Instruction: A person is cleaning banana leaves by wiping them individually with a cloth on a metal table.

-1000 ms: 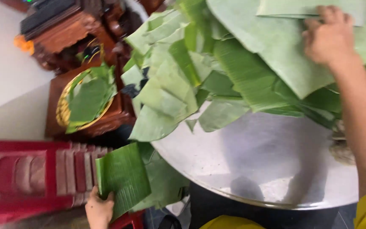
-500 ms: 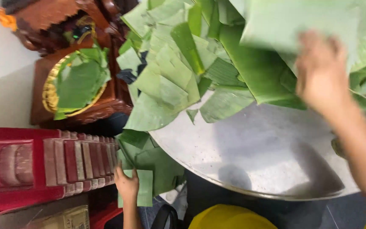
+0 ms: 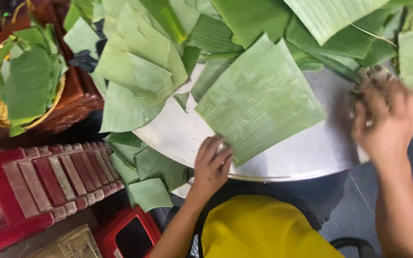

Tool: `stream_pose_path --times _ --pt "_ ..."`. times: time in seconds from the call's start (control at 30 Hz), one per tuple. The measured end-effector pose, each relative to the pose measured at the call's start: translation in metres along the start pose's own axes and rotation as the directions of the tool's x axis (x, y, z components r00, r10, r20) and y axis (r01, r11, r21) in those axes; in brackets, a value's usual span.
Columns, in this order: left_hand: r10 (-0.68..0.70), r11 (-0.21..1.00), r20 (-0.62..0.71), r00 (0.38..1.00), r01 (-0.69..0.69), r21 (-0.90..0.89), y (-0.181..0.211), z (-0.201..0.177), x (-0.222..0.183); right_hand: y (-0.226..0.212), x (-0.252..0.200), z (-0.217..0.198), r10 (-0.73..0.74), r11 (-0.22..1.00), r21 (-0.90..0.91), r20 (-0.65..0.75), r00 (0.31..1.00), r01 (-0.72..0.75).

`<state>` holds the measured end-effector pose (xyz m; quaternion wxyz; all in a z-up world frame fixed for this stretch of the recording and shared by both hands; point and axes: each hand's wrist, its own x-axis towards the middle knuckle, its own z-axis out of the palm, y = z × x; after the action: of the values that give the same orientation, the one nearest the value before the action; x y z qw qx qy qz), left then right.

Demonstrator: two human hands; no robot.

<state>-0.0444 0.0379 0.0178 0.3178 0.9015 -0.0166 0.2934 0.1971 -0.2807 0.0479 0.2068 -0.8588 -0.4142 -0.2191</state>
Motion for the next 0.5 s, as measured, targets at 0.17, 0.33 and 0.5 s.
stream_pose_path --times 0.17,0.33,0.5 --pt "0.088 0.996 0.013 0.996 -0.089 0.021 0.028 0.027 0.002 0.041 -0.008 0.038 0.080 0.992 -0.090 -0.065 0.995 -0.085" --pt "0.101 0.995 -0.035 0.994 -0.101 0.016 0.032 0.043 -0.007 -0.003 -0.006 0.049 0.198 0.976 0.102 -0.024 0.980 -0.194" --pt "0.056 0.990 -0.084 0.995 -0.044 0.133 0.031 0.061 -0.015 -0.123 -0.057 0.136 -0.315 0.925 0.283 0.203 0.927 0.253"
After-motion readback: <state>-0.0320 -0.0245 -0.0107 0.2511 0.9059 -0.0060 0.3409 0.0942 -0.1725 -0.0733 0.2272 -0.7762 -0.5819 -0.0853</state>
